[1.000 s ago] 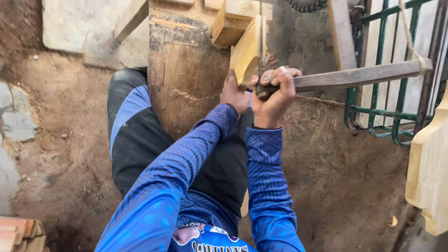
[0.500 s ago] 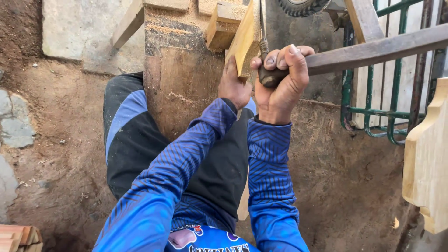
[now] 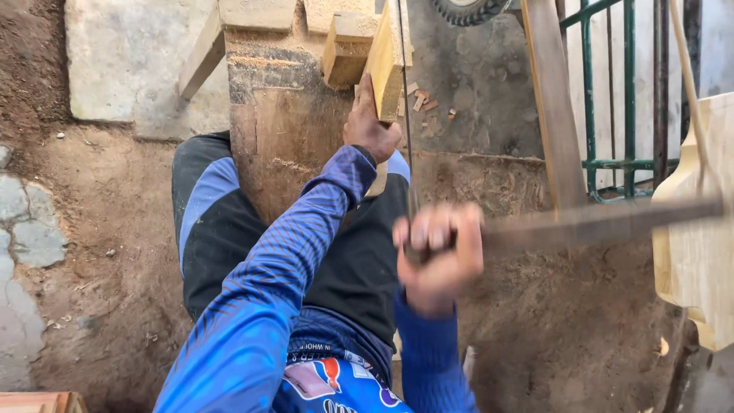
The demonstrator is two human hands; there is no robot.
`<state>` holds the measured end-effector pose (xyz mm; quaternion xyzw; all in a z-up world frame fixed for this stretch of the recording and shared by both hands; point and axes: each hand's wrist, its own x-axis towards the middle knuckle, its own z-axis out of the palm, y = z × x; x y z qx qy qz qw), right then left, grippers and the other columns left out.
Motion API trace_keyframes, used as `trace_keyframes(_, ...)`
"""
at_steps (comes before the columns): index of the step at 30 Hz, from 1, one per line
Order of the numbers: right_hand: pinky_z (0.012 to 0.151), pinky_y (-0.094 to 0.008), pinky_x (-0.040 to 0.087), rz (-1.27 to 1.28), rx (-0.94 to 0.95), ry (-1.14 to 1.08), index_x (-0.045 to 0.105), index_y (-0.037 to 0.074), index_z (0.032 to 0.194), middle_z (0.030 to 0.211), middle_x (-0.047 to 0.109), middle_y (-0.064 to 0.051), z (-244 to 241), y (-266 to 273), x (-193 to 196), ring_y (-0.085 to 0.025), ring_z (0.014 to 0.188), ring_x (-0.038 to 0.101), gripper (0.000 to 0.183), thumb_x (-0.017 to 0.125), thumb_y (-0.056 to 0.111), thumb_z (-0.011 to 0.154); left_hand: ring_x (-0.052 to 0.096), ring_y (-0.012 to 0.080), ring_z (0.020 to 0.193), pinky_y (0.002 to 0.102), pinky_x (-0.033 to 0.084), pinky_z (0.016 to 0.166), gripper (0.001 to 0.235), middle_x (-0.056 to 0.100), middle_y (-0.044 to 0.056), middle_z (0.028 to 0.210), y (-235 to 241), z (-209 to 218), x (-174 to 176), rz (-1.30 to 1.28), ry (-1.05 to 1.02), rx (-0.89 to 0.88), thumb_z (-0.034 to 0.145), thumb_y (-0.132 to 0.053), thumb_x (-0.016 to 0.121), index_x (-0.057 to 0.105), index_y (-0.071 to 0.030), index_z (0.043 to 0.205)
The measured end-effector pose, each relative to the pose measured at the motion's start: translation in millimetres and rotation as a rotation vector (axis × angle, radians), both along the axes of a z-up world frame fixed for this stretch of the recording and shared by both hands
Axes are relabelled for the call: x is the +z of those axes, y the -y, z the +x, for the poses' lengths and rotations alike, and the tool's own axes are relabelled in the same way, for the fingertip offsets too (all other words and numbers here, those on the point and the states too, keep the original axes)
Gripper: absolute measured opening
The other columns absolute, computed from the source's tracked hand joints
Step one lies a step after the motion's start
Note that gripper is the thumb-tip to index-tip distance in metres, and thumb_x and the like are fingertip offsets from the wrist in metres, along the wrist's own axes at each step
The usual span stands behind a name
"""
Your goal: The person sits on the ground and uses a bow saw to cut a small piece of wood that is clamped to a larger wooden block. The person holds the wood steady with their left hand while operating the saw with their right hand.
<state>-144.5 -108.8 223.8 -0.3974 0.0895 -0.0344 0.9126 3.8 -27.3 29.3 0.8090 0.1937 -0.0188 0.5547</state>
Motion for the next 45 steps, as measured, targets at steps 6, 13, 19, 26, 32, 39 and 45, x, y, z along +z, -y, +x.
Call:
trace_keyframes(6,0.057,-0.043,0.044,0.059,-0.087,0.008,0.044,0.012,0.092,0.064,0.039,0.0,-122.2,44.1,1.9,-0.016,0.056,0.039,0.024,0.051,0.032,0.105,0.05,0.0444,0.138,0.046,0.048,0.109,0.107,0.04,0.028,0.158,-3.9,-2.7,-11.3,-0.012,0.103,-0.051,0.076,-0.024,0.074,0.014,-0.005,0.163)
trace_keyframes(13,0.05,-0.034,0.034,0.048,0.046,0.075,0.037,0.017,0.075,0.062,0.031,0.003,78.8,-13.2,-54.8,-0.013,0.053,0.03,0.043,0.053,0.034,0.11,0.048,0.0456,0.14,0.049,0.046,0.11,0.107,0.038,0.029,0.158,-14.4,-2.3,-5.7,-0.024,0.038,-0.145,0.076,-0.024,0.072,0.012,-0.005,0.163)
trace_keyframes(19,0.052,-0.038,0.039,0.081,0.03,0.05,0.04,0.015,0.08,0.064,0.034,0.001,6.4,1.6,-23.0,-0.015,0.053,0.032,0.036,0.055,0.035,0.107,0.051,0.0443,0.136,0.049,0.046,0.109,0.113,0.039,0.026,0.158,-19.6,0.2,17.1,0.017,-0.046,-0.163,0.071,-0.028,0.075,0.011,-0.004,0.16)
trace_keyframes(26,0.059,-0.039,0.043,0.154,0.022,0.119,0.04,0.016,0.093,0.067,0.039,0.001,-80.6,33.1,-40.2,-0.014,0.057,0.036,0.02,0.05,0.026,0.108,0.049,0.0489,0.135,0.046,0.049,0.106,0.123,0.031,0.033,0.157,-25.9,-2.0,-19.9,0.04,0.104,-0.291,0.069,-0.03,0.08,0.004,0.003,0.159)
trace_keyframes(32,0.055,-0.04,0.037,0.071,0.022,0.107,0.039,0.016,0.082,0.063,0.034,0.001,98.3,-24.5,-58.2,-0.016,0.054,0.033,0.033,0.054,0.029,0.108,0.054,0.0438,0.132,0.045,0.047,0.107,0.124,0.034,0.028,0.16,-30.6,5.7,10.0,0.064,-0.027,-0.286,0.067,-0.031,0.079,0.005,0.001,0.16)
trace_keyframes(39,0.058,-0.04,0.041,0.174,-0.009,0.117,0.039,0.015,0.093,0.064,0.037,0.002,-120.5,41.7,-26.6,-0.014,0.056,0.035,0.022,0.055,0.021,0.106,0.058,0.0458,0.127,0.047,0.052,0.103,0.125,0.038,0.03,0.157,-35.4,4.8,30.2,0.034,-0.031,-0.302,0.066,-0.031,0.08,0.003,0.003,0.159)
trace_keyframes(45,0.056,-0.035,0.037,0.131,0.091,0.168,0.039,0.018,0.087,0.066,0.033,0.003,5.6,15.7,-81.4,-0.013,0.056,0.033,0.029,0.056,0.025,0.109,0.056,0.0481,0.127,0.048,0.051,0.101,0.127,0.035,0.032,0.156,-32.1,0.6,4.8,0.048,0.044,-0.319,0.063,-0.029,0.079,0.002,0.002,0.159)
